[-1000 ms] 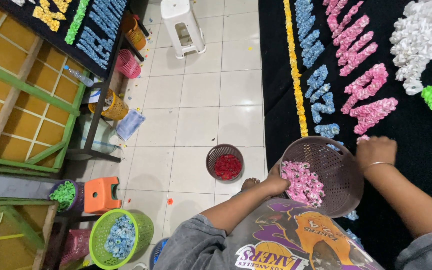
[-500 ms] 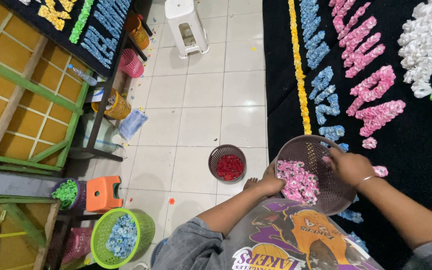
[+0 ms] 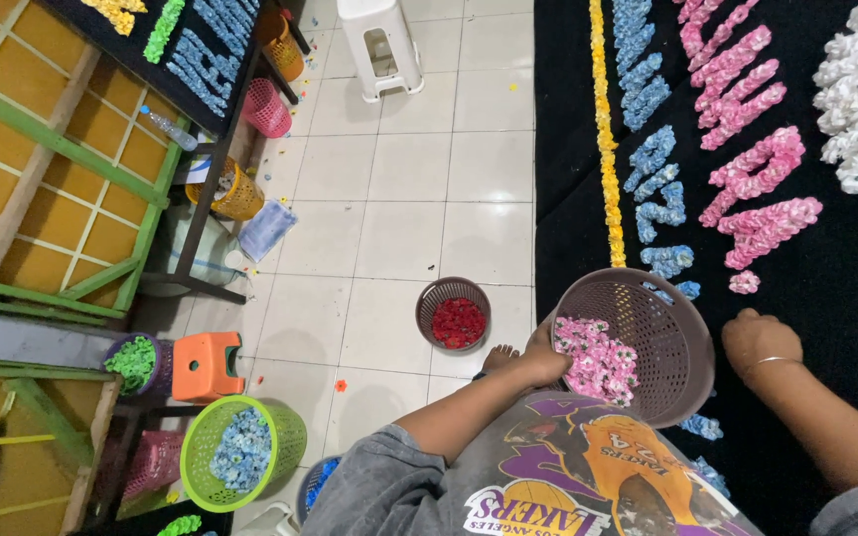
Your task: The person sits on the floor and picks up red flower pieces from a black mat, placing them into a brown basket. They then stand up, walk to a collection of buckets, and pour blue flower pieces from a basket into a pink bucket. Finally, the person returns to the mat and arranges pink flower pieces into a basket.
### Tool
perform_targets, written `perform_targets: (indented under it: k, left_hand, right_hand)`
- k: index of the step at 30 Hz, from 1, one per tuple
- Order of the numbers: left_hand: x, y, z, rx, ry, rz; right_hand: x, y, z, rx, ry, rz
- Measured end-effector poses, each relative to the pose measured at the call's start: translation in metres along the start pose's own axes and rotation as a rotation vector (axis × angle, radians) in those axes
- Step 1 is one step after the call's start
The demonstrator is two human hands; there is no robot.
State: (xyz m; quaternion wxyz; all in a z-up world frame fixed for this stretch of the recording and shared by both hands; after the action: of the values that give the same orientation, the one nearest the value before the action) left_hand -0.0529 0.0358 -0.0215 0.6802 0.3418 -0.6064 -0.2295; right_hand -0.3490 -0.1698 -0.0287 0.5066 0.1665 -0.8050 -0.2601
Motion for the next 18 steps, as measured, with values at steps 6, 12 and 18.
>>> perform_targets:
  k: [6, 12, 18]
  left_hand:
    - [0.002, -0.004, 0.003, 0.0, 0.003, 0.054]
    - [-0.011, -0.017, 0.008, -0.026, -0.11, 0.064]
    - [0.001, -0.001, 0.008, -0.013, 0.021, 0.012]
  right_hand:
    - [-0.012, 0.01, -0.015, 0.279, -0.354, -0.263]
    - [-0.024, 0.06, -0.069, 0.381, -0.559, -0.388]
    - [0.063, -0.061, -0.023, 0.923, 0.015, 0.351]
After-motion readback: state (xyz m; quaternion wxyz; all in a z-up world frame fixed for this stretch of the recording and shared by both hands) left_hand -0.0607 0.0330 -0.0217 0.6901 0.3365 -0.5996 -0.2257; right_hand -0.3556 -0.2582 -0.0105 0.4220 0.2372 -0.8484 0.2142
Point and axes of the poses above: each hand's wrist, its own y-axis away from the middle knuckle, its own z-axis out of the palm, x = y × z, the point moved 2 cm from there along -y, towards the middle knuckle, and after that the axes turned 15 degrees about y, right-handed, at the moved point
